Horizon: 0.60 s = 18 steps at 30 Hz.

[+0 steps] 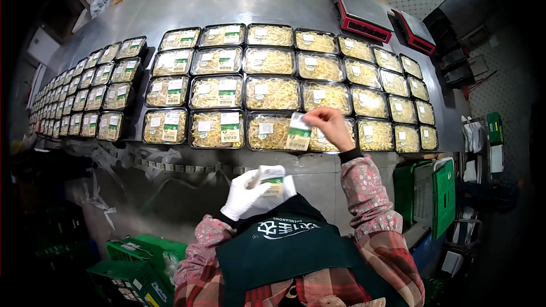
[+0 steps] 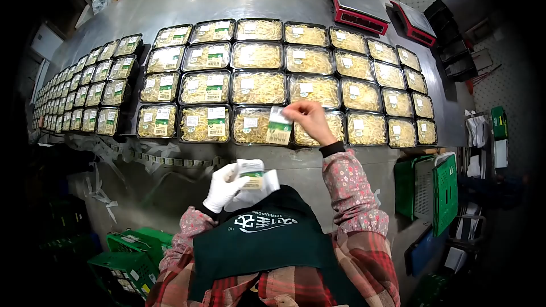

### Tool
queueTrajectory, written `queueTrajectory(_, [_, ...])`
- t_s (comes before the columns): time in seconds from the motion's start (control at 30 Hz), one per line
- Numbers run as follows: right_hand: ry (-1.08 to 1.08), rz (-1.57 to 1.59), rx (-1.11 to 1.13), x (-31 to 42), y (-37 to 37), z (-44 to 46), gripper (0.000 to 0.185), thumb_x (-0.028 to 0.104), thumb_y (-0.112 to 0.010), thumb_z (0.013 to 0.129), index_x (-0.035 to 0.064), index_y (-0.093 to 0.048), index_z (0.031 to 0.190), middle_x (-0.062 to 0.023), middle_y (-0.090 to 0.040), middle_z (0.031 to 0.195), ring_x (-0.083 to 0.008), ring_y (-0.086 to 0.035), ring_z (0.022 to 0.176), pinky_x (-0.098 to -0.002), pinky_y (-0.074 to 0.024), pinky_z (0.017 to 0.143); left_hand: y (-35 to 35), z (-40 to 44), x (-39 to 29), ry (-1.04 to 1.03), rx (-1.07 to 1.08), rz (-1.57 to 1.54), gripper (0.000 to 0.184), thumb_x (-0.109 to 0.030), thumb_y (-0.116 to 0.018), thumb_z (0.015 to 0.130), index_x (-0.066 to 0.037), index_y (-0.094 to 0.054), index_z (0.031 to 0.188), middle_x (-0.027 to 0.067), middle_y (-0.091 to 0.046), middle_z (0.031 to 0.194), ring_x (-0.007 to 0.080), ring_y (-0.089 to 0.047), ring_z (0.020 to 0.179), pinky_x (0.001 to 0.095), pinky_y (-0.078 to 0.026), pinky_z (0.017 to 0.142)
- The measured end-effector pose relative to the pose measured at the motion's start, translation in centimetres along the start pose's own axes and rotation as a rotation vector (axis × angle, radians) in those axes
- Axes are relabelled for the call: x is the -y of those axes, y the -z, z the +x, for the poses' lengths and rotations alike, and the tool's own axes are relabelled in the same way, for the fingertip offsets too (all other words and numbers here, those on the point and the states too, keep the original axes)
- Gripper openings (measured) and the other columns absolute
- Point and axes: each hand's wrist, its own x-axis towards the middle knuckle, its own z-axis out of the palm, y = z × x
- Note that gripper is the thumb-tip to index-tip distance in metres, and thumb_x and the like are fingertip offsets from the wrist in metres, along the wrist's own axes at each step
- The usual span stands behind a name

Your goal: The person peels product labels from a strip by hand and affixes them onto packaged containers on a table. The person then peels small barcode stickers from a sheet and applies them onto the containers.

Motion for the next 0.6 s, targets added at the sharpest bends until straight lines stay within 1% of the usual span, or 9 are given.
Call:
queueTrajectory(0.07, [-0.017,-0.212,0.095,-2.2,-1.1,0.7,0.013,0.013,-0.071,0.082,0.0009,-0.070,0.087,-0.0026,-0.067,0.077,-0.0067,-0.058,0.068,-0.0230,-0.0461,0.062,1.7,-0.1,-0.4,0.015,-0.040,-0.020,0.032,-0.002,-0.065,0.085,0.002,-0.059,0.117,0.0037,-0.065,0.107,0.0082,-0.059,0.091,0.0240,-0.048,0.082])
queueTrajectory(0.17, [0.069,-0.529,0.000,-4.7,-2.6,1.6,0.016,0.021,-0.072,0.079,0.0069,-0.071,0.086,-0.0052,-0.064,0.074,-0.0166,-0.059,0.068,-0.0305,-0.0474,0.063,2.9,0.7,-2.1,-0.351,-0.060,0.455,0.019,-0.007,-0.065,0.086,-0.002,-0.065,0.104,0.0070,-0.064,0.103,0.0148,-0.058,0.097,0.0284,-0.045,0.086])
queueTrajectory(0.23, [0.047,-0.631,0.039,-5.4,-2.7,1.1,0.021,0.026,-0.073,0.075,0.0112,-0.071,0.089,-0.0057,-0.062,0.083,-0.0225,-0.059,0.082,-0.0357,-0.0461,0.071,2.7,1.3,-2.9,-0.385,-0.069,0.442,0.019,-0.007,-0.061,0.088,-0.001,-0.064,0.106,0.0091,-0.063,0.107,0.0163,-0.057,0.104,0.0298,-0.043,0.093])
queueTrajectory(0.3, [0.384,-1.043,-0.014,-5.4,-2.8,0.7,0.039,0.028,-0.075,0.072,0.0140,-0.066,0.107,-0.0054,-0.061,0.098,-0.0246,-0.054,0.098,-0.0375,-0.0416,0.080,3.6,2.5,-1.6,-0.306,-0.074,0.284,0.024,-0.004,-0.056,0.091,0.003,-0.060,0.114,0.0105,-0.063,0.113,0.0165,-0.057,0.108,0.0300,-0.042,0.096])
queueTrajectory(0.37, [0.338,-1.131,-0.149,-3.7,-2.7,0.4,0.073,0.031,-0.076,0.070,0.0089,-0.045,0.132,-0.0087,-0.056,0.111,-0.0267,-0.049,0.107,-0.0376,-0.0365,0.086,2.5,3.3,-4.0,-0.219,-0.107,0.091,0.029,-0.006,-0.056,0.091,0.006,-0.055,0.118,0.0087,-0.062,0.113,0.0135,-0.057,0.105,0.0269,-0.044,0.093])
queueTrajectory(0.43, [0.254,-0.862,-0.115,-2.8,-2.3,0.5,0.068,0.032,-0.076,0.072,0.0037,-0.049,0.128,-0.0101,-0.058,0.108,-0.0263,-0.053,0.101,-0.0370,-0.0396,0.085,1.8,4.4,-4.8,-0.181,-0.122,0.024,0.033,-0.005,-0.058,0.090,0.008,-0.053,0.120,0.0094,-0.062,0.112,0.0129,-0.057,0.103,0.0262,-0.044,0.091])
queueTrajectory(0.47, [0.232,-0.517,-0.060,-1.0,-2.8,0.5,0.057,0.028,-0.074,0.078,0.0018,-0.054,0.124,-0.0083,-0.060,0.102,-0.0189,-0.057,0.093,-0.0320,-0.0445,0.078,1.6,5.2,-4.5,-0.177,-0.121,0.023,0.036,-0.006,-0.059,0.089,0.008,-0.052,0.121,0.0101,-0.062,0.112,0.0126,-0.058,0.102,0.0255,-0.045,0.090])
queueTrajectory(0.5, [-0.032,-0.083,0.087,0.9,-3.0,0.2,0.049,0.024,-0.072,0.082,0.0003,-0.056,0.122,-0.0035,-0.061,0.092,-0.0102,-0.057,0.082,-0.0253,-0.0463,0.070,1.4,5.8,-4.3,-0.142,-0.115,0.026,0.036,-0.006,-0.060,0.089,0.008,-0.052,0.121,0.0099,-0.062,0.112,0.0127,-0.058,0.101,0.0250,-0.045,0.089])
queueTrajectory(0.6, [0.001,0.099,0.368,4.5,-3.1,-0.2,0.034,0.018,-0.073,0.082,0.0015,-0.064,0.111,0.0006,-0.062,0.088,-0.0052,-0.055,0.076,-0.0200,-0.0429,0.064,0.0,7.2,-5.4,-0.102,-0.046,0.078,0.037,-0.006,-0.061,0.088,0.007,-0.052,0.122,0.0086,-0.063,0.111,0.0127,-0.058,0.100,0.0247,-0.045,0.089])
